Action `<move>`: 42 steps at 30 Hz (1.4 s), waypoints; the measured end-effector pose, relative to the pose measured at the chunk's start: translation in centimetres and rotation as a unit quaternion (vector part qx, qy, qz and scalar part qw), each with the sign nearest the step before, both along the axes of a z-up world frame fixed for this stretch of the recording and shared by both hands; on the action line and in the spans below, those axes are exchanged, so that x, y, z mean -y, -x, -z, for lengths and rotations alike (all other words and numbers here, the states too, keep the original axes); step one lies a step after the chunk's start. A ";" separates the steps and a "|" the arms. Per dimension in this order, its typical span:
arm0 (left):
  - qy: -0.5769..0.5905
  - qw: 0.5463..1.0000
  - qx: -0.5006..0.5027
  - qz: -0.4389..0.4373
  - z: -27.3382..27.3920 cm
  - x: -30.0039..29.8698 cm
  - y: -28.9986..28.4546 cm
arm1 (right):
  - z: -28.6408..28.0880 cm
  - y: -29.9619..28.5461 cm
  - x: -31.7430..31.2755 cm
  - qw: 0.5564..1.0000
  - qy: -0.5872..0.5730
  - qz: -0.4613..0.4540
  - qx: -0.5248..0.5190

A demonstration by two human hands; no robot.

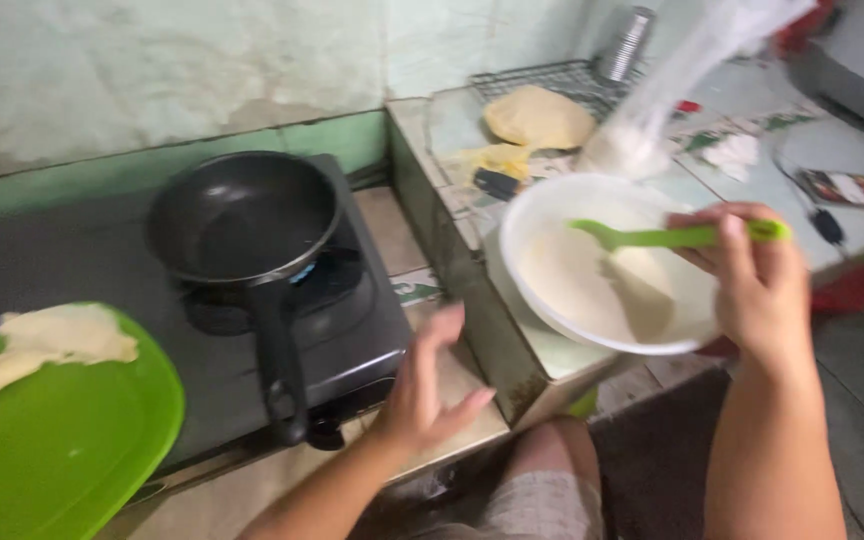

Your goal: Preparing thin pastry sheets by dipping a frying pan into batter and cooking it on a stove.

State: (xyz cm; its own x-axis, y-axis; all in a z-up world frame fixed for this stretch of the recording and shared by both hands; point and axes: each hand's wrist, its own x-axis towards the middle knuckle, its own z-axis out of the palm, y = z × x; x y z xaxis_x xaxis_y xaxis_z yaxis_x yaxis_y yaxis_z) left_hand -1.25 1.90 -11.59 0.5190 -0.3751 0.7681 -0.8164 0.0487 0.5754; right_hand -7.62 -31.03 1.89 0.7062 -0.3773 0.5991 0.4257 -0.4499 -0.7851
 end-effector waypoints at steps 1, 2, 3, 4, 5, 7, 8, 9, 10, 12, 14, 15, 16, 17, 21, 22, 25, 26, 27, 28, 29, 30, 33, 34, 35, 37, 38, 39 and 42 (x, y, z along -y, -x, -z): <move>0.000 1.000 -0.001 0.011 -0.3 1.7 -1.3 | 0.0 -0.1 0.2 1.000 0.000 0.011 -0.001; 0.006 0.999 0.006 0.033 -0.6 3.4 -2.6 | 0.1 -0.1 0.4 1.000 0.008 -0.017 -0.024; 0.013 0.998 0.014 0.055 -1.0 5.1 -3.9 | 0.1 -0.3 0.5 0.998 0.017 -0.045 -0.045; 0.013 0.998 0.014 0.065 -0.7 6.3 -4.9 | -0.2 0.3 0.3 0.998 0.017 -0.034 -0.045; 0.004 0.998 0.016 0.058 -0.6 7.6 -5.9 | -0.5 0.7 0.1 0.996 0.032 -0.063 -0.045; -0.004 0.998 0.018 0.058 -0.1 9.7 -7.5 | -1.0 1.8 0.0 0.994 0.049 -0.084 -0.045; 0.019 0.991 -0.027 0.128 0.2 10.4 -8.1 | -1.2 2.5 0.1 0.991 0.103 -0.072 -0.052; 0.041 0.977 -0.070 0.196 0.4 11.1 -8.8 | -1.6 3.0 0.2 0.984 0.158 -0.060 -0.058; 0.042 0.976 -0.068 0.201 0.6 11.5 -9.1 | -1.9 3.8 0.8 0.984 0.159 -0.054 -0.057; 0.053 0.964 -0.124 0.228 1.2 12.2 -9.7 | -2.4 5.4 1.6 0.978 0.177 -0.093 -0.062; 0.060 0.962 -0.121 0.238 1.5 12.4 -10.3 | -2.7 6.3 2.2 0.971 0.214 -0.080 -0.070; 0.068 0.960 -0.119 0.244 1.7 12.4 -10.5 | -2.7 6.8 2.5 0.962 0.251 -0.072 -0.078; 0.066 0.959 -0.120 0.247 2.2 12.3 -10.8 | -2.3 6.9 2.6 0.963 0.249 -0.069 -0.079; 0.053 0.969 -0.089 0.226 2.6 12.3 -11.2 | -2.1 6.8 2.7 0.977 0.176 -0.086 -0.080; -0.018 0.994 0.027 0.101 4.1 11.9 -11.8 | -1.2 5.1 2.8 0.979 0.135 -0.134 -0.074; -0.020 0.994 0.026 0.102 4.1 11.9 -11.8 | -1.0 4.5 2.5 0.979 0.133 -0.132 -0.074; 0.001 0.991 0.027 0.131 3.9 12.0 -11.5 | -0.8 2.5 1.7 0.980 0.117 -0.151 -0.058; 0.024 0.983 -0.031 0.180 3.4 12.0 -11.3 | -0.9 1.8 1.4 0.978 0.131 -0.153 -0.050; 0.048 0.969 -0.090 0.227 3.0 12.0 -11.1 | -1.1 1.1 1.2 0.976 0.146 -0.157 -0.043; 0.049 0.968 -0.090 0.227 2.5 12.0 -11.1 | -1.3 0.5 1.1 0.976 0.147 -0.157 -0.044; 0.057 0.962 -0.107 0.245 2.0 12.1 -11.0 | -1.5 -0.1 1.0 0.975 0.167 -0.141 -0.048; 0.065 0.955 -0.124 0.263 1.5 12.1 -11.0 | -1.8 -0.6 1.0 0.973 0.186 -0.125 -0.052; 0.070 0.942 -0.170 0.280 -0.3 12.5 -12.0 | -2.1 -2.4 1.9 0.946 0.317 -0.065 -0.029; 0.068 0.942 -0.170 0.281 -0.6 12.3 -12.5 | -2.4 -2.5 2.0 0.946 0.315 -0.063 -0.029; 0.061 0.961 -0.100 0.252 -0.8 12.2 -12.9 | -2.8 -2.7 2.1 0.950 0.303 -0.059 -0.045; 0.053 0.973 -0.030 0.222 -0.8 12.1 -13.5 | -3.5 -2.6 2.4 0.953 0.291 -0.054 -0.062; 0.045 0.967 -0.061 0.242 -0.6 12.1 -13.6 | -3.9 -2.5 2.5 0.955 0.283 -0.038 -0.083; 0.038 0.960 -0.092 0.261 -0.4 12.0 -13.8 | -4.3 -2.4 2.6 0.955 0.276 -0.023 -0.103; 0.000 0.982 -0.040 0.182 2.0 12.2 -14.6 | -5.2 -1.0 2.7 0.947 0.288 0.014 -0.144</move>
State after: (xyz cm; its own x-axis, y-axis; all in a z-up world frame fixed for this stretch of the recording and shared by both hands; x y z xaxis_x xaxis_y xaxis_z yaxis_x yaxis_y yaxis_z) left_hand 13.33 -10.26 -13.60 0.4090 -0.5479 0.7298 -0.6965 0.3293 0.6376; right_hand -6.67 -33.70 7.05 0.8664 -0.0676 0.4947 0.2131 -0.8459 -0.4888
